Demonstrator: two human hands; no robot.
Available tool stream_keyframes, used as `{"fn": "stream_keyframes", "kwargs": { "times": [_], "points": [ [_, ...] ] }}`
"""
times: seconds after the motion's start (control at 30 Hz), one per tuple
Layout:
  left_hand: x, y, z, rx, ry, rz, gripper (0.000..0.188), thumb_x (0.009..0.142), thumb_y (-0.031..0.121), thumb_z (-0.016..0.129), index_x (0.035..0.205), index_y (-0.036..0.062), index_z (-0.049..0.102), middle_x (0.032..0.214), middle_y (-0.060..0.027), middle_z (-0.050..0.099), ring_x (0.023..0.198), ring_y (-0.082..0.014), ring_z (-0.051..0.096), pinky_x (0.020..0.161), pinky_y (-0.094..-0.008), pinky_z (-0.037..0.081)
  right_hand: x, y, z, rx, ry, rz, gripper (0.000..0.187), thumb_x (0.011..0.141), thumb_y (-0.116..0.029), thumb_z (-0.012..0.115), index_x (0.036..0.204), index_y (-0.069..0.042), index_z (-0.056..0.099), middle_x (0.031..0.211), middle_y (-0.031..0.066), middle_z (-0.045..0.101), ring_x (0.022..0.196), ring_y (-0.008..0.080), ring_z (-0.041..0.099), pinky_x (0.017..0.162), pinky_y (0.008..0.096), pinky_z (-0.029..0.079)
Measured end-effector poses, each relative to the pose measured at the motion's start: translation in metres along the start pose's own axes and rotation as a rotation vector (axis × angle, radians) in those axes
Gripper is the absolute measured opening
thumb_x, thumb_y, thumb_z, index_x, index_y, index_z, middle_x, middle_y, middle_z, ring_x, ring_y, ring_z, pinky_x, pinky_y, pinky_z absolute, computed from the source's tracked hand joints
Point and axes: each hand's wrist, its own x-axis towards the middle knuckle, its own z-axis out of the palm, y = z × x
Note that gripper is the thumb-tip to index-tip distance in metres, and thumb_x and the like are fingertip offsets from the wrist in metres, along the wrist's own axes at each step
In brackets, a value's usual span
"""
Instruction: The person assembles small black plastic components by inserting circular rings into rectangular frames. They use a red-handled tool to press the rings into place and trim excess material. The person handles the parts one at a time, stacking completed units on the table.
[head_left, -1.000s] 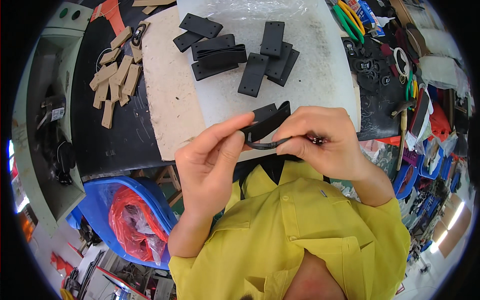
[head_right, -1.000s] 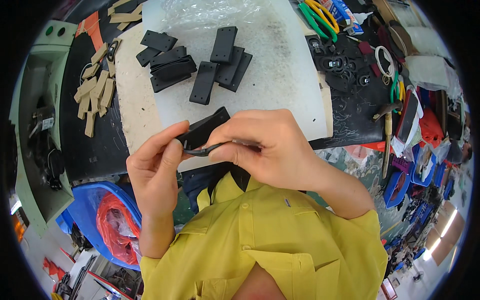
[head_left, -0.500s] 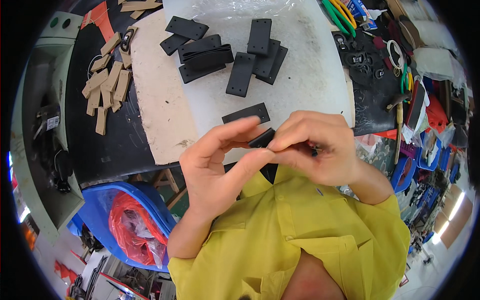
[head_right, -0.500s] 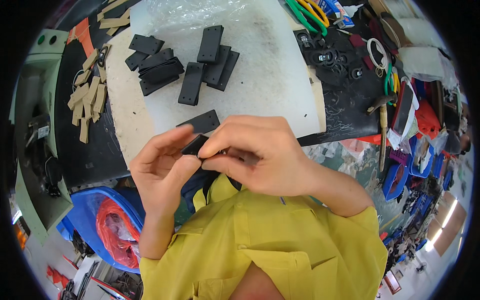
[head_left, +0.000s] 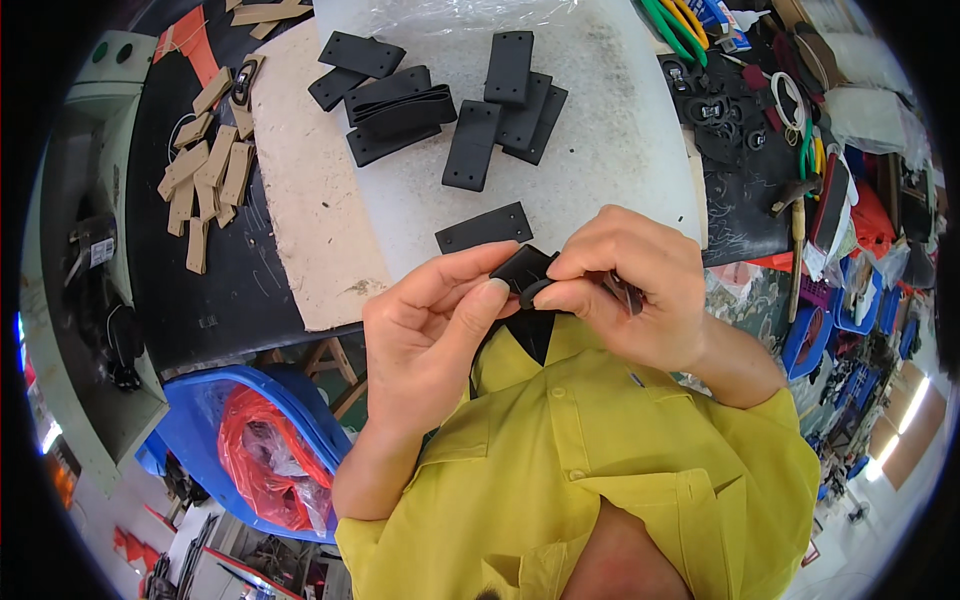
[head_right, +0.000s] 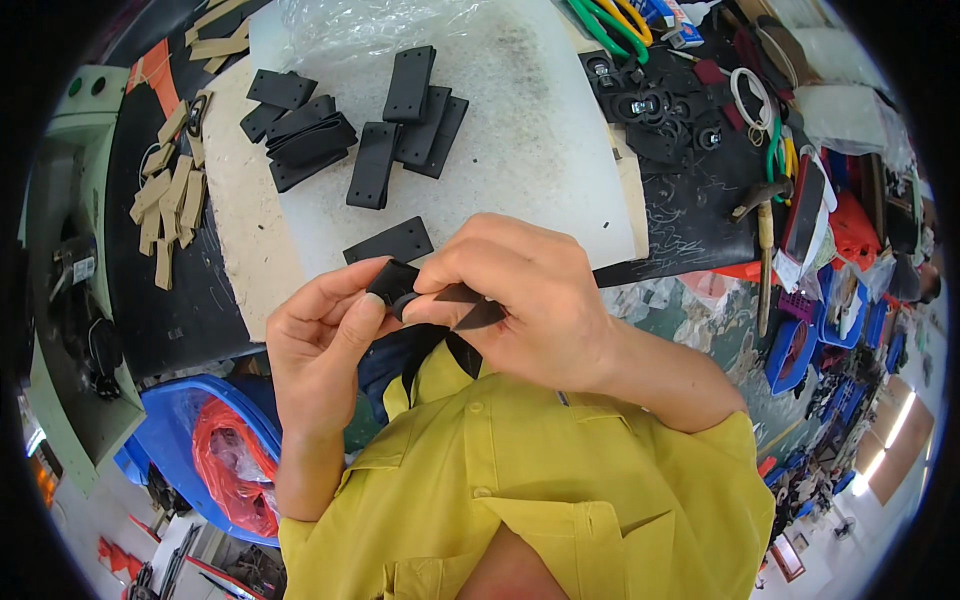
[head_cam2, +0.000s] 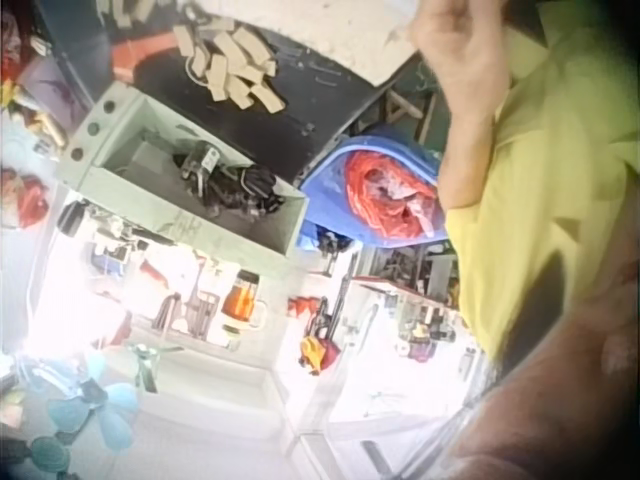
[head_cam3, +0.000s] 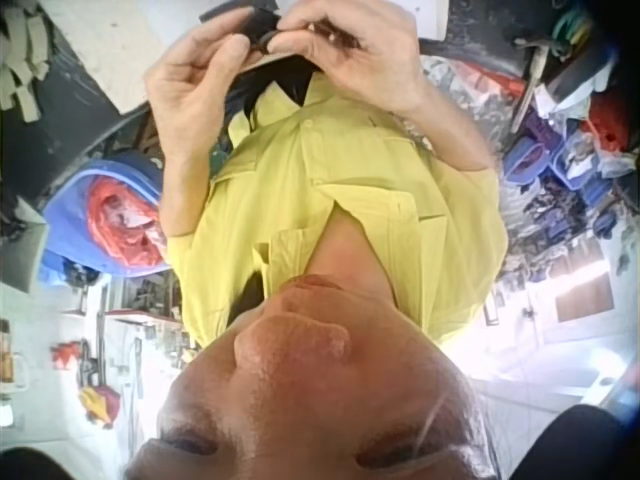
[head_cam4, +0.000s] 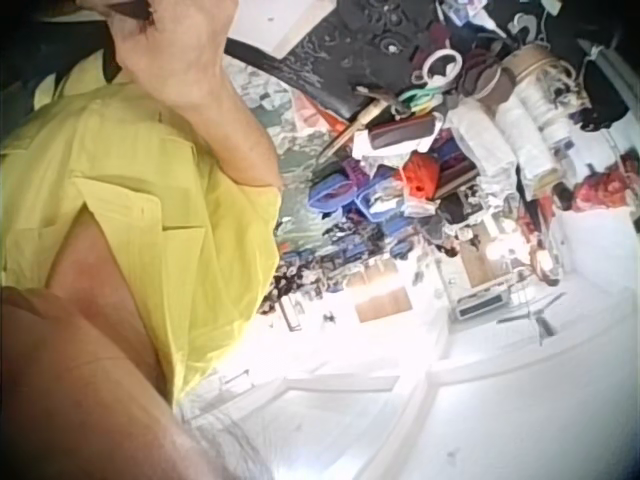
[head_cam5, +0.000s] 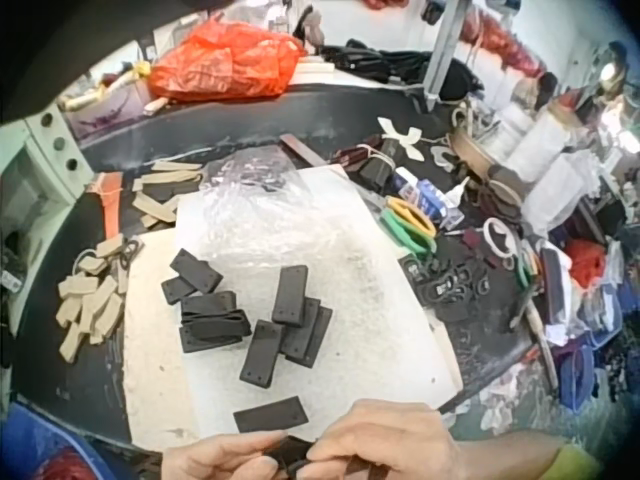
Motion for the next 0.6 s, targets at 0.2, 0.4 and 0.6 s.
{"fn": "stream_keyframes", "kwargs": {
  "times": [0.2, 0.4, 0.6],
  "points": [
    [-0.002, -0.005, 0.005, 0.217, 0.048, 0.111, 0.023, 0.087, -0.003, 0.055, 0.109, -0.0050, 0.061, 0.095, -0.0093, 0.066, 0.084, -0.0100, 0.062, 0.075, -0.0203, 0.050, -0.002, 0.005, 0.003, -0.012, 0.019, 0.021, 0.020, 0.067, -0.001, 0.075, 0.078, -0.002, 0.058, 0.069, 0.0070, 0.055, 0.056, 0.0194, 0.054, 0.047, 0.0284, 0.042],
    [-0.002, -0.014, 0.010, 0.355, 0.132, 0.253, 0.024, 0.083, -0.004, 0.060, 0.107, -0.0034, 0.063, 0.089, -0.0108, 0.068, 0.078, -0.0082, 0.063, 0.070, -0.0207, 0.050, -0.007, 0.000, 0.010, 0.041, 0.068, 0.188, 0.020, 0.072, 0.001, 0.072, 0.081, -0.002, 0.055, 0.071, 0.0051, 0.051, 0.054, 0.0124, 0.049, 0.047, 0.0251, 0.039],
    [-0.002, -0.021, 0.010, 0.527, 0.154, 0.451, 0.028, 0.076, -0.003, 0.067, 0.104, -0.0027, 0.064, 0.086, -0.0139, 0.068, 0.070, -0.0138, 0.065, 0.064, -0.0234, 0.050, -0.005, -0.005, 0.006, 0.230, 0.037, 0.471, 0.020, 0.074, -0.005, 0.073, 0.082, -0.002, 0.055, 0.073, 0.0007, 0.051, 0.056, 0.0052, 0.044, 0.049, 0.0203, 0.036]
  ]
}}
